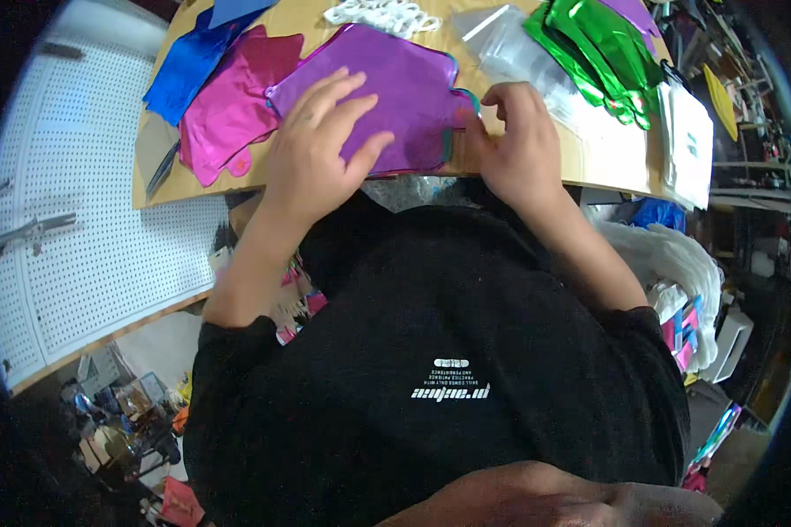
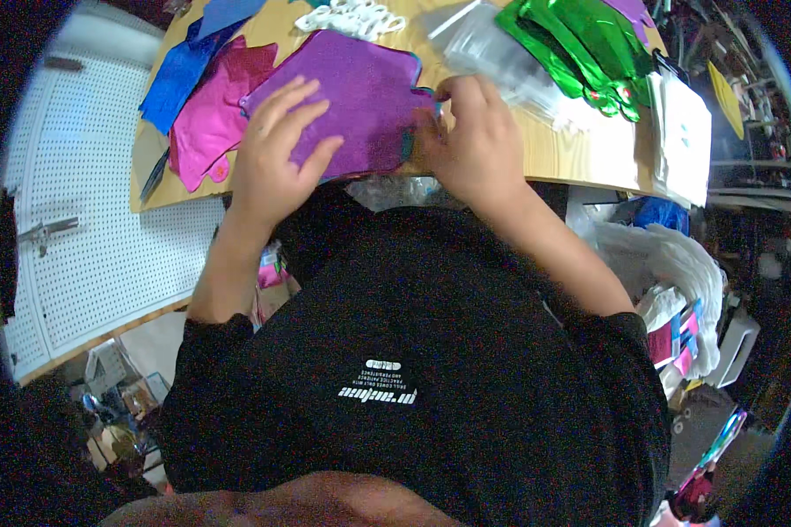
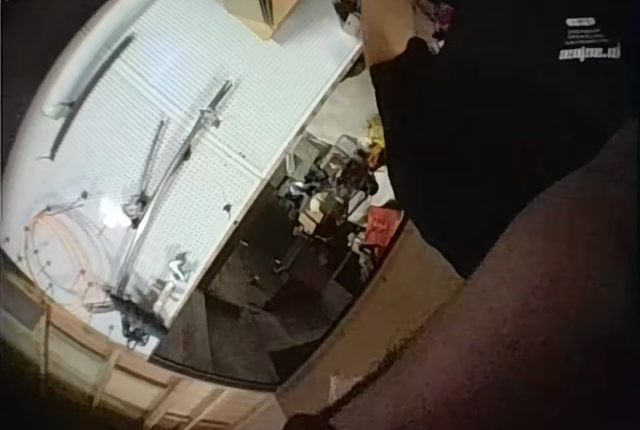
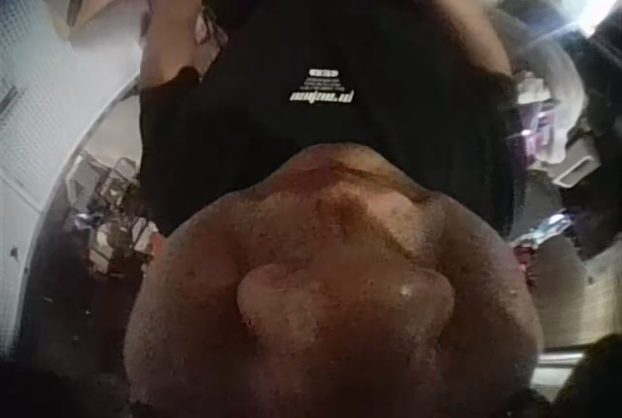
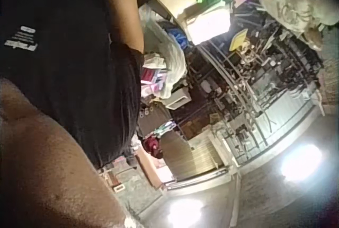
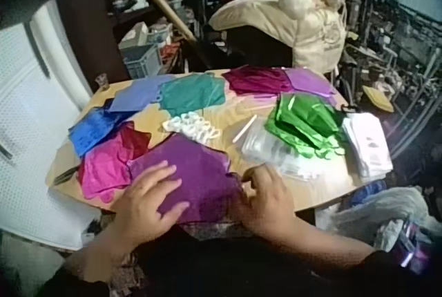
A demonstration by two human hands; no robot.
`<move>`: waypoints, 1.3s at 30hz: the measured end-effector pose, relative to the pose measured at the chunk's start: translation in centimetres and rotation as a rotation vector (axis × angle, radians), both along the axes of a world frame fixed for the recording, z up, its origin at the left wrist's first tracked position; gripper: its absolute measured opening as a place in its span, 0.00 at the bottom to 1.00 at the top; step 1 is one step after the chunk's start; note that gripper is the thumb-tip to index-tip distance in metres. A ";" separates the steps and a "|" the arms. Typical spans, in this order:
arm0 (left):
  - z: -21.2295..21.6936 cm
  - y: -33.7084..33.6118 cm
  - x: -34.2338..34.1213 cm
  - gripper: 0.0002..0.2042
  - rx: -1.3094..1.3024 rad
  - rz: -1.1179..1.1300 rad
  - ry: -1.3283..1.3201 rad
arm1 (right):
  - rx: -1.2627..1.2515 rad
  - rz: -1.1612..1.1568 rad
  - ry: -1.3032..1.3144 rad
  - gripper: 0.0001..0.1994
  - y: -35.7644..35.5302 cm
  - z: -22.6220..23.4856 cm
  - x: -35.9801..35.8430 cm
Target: Folding colored plastic sheets and placing them into clear plastic packaging with cardboard backings.
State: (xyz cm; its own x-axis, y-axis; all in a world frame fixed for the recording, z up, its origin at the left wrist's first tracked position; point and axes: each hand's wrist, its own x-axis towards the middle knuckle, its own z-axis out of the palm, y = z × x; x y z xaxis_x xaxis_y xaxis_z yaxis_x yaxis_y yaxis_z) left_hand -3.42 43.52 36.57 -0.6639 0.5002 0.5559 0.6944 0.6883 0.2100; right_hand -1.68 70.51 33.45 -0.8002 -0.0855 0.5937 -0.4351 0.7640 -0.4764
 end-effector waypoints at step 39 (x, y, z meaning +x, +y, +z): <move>0.4 34.1 -22.2 0.08 -0.098 -0.582 -0.080 | 0.247 -0.442 -0.034 0.17 18.2 -1.6 -0.7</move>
State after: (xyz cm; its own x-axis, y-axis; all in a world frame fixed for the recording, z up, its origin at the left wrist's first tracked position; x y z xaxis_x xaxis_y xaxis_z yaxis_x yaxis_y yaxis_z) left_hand -25.57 77.63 36.99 -0.3031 0.8411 0.4480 0.9480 0.2180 0.2320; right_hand -2.37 88.72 31.88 -0.8102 0.1310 0.5713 -0.0321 0.9633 -0.2665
